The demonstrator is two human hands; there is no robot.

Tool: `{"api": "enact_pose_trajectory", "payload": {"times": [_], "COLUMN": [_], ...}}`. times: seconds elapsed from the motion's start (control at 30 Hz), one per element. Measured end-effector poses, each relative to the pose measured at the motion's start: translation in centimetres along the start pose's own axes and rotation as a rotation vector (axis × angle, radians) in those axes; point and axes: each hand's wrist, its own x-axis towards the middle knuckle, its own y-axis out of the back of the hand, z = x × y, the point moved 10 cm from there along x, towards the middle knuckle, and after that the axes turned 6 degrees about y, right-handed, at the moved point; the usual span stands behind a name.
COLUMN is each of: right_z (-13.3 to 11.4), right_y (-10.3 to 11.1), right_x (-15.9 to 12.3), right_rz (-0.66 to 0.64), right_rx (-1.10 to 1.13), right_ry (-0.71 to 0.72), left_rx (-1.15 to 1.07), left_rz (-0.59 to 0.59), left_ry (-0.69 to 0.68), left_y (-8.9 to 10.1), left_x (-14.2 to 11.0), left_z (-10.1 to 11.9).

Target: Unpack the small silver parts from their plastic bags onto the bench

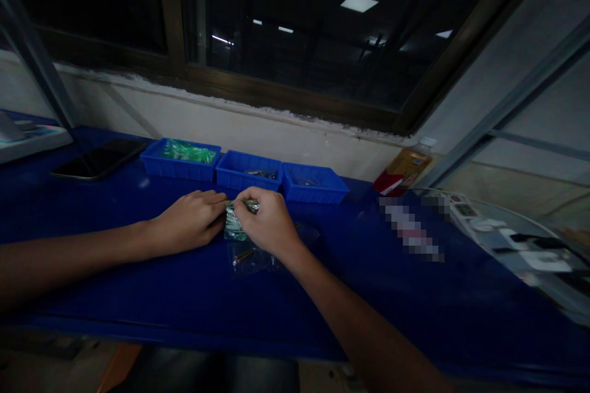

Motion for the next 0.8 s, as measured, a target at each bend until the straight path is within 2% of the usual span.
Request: {"api": "enact_pose_trajectory", "payload": {"times": [0.17, 0.33, 0.47, 0.6, 0.8], "right_z": [0.1, 0.5, 0.7, 0.7, 1.0], "right_y": [0.0, -0.3, 0.1, 0.1, -0.8], "right_x": [0.0, 0.0, 0.1, 0.1, -0.1], "right_rz": [-0.007, -0.02, 0.013, 0.038, 0.042], "right_rx": [-0.029, -0.026, -0.008, 0.016, 0.352], "right_ry": [0.019, 0.021, 0.028, 0.02, -0.096], "left_rx": [-0.066, -0.239, -0.512, -0.785, -1.218], "left_rz": [0.009, 0.042, 0.102, 0.097, 0.152], "left_ry": [0.017, 0.052, 0.1, 0.184, 0.262], "left_y": [0.1, 0.3, 1.3, 1.0, 0.2], "left_x": [0.1, 0.0, -0.1, 0.2, 0.7], "left_z": [-0.3, -0.9, -1.8, -3.1, -4.6]}}
